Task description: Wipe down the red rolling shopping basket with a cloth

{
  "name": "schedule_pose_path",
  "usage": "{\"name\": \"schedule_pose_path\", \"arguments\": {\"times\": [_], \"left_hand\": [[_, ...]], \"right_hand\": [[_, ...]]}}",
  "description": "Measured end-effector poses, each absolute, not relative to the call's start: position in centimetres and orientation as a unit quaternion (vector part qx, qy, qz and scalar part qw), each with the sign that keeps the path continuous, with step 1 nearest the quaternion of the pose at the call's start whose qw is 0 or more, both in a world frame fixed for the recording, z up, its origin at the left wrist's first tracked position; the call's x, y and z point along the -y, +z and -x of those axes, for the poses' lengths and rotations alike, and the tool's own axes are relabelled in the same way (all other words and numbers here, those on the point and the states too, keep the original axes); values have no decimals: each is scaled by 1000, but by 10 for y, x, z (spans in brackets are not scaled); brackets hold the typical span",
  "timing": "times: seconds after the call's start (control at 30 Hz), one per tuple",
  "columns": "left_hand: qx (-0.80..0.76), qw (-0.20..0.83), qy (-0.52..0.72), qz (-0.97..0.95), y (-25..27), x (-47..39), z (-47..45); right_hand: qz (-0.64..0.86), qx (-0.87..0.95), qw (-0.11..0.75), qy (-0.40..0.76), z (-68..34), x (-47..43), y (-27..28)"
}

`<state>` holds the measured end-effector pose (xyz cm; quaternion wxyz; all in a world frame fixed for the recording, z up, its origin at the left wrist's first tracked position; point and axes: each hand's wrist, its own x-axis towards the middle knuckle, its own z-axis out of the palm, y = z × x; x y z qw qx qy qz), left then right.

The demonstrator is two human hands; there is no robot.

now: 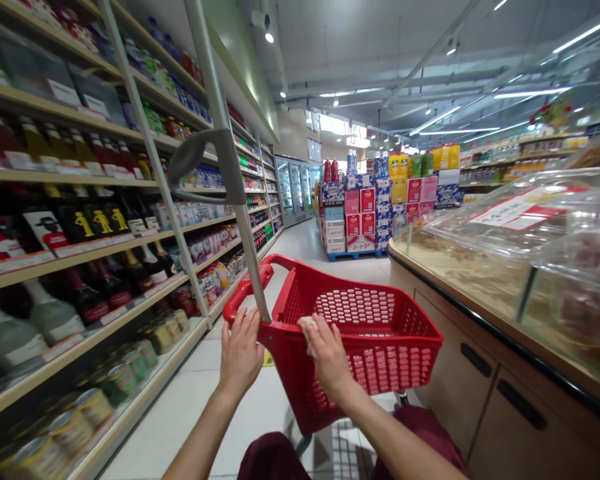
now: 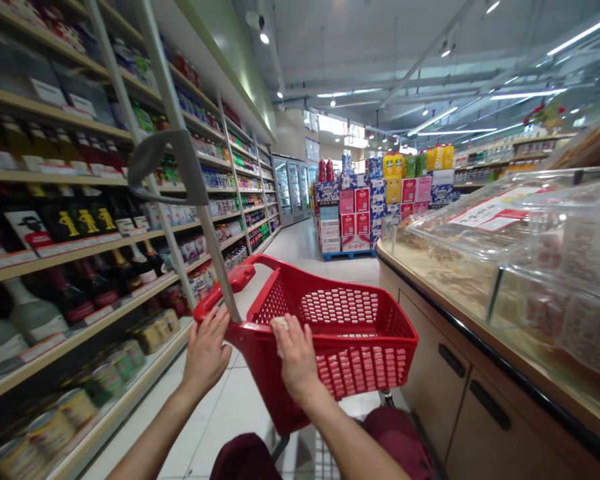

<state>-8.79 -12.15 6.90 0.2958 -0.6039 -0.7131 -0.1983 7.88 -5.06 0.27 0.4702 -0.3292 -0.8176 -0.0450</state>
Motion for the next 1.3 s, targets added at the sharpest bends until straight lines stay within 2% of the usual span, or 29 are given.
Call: {"name": "schedule_pose_path", "arguments": {"times": [0.13, 0.3, 0.47, 0.53, 0.63, 0.7, 0.77, 0.83, 0.97, 1.0, 1.07, 1.2, 1.23, 1.3], "left_hand": [[720, 289, -188, 603, 71, 124, 85], [725, 261, -162, 616, 82, 130, 90], [730, 273, -197, 594, 86, 134, 111], [731, 273, -203, 592, 84, 134, 115], [732, 268, -193, 596, 84, 134, 114], [735, 265, -182, 597, 84, 136, 112], [736, 261, -176, 599, 85, 139, 109], [738, 257, -175, 599, 85, 141, 107], [741, 241, -175, 602, 84, 143, 104], [741, 238, -176, 602, 84, 143, 103], [741, 237, -180, 602, 83, 143, 101], [735, 242, -181, 607, 81, 142, 99], [734, 243, -180, 608, 80, 141, 99], [734, 243, -177, 609, 79, 140, 98]], "right_hand": [[374, 792, 482, -24, -75, 44, 4], [281, 807, 519, -19, -19, 73, 23], [165, 851, 490, -93, -47, 63, 26], [155, 846, 496, -121, -54, 51, 61], [137, 813, 543, -162, -38, 43, 152], [104, 821, 528, -192, -22, 40, 208], [70, 841, 490, -217, -15, 37, 232], [33, 875, 422, -236, -20, 37, 217], [-50, 940, 239, -239, -44, 38, 153], [-47, 945, 219, -238, -47, 38, 148], [-20, 940, 245, -237, -46, 37, 160], [69, 878, 404, -248, -34, 33, 199], [70, 872, 409, -261, -34, 31, 198], [21, 883, 361, -300, -37, 29, 184]]}}
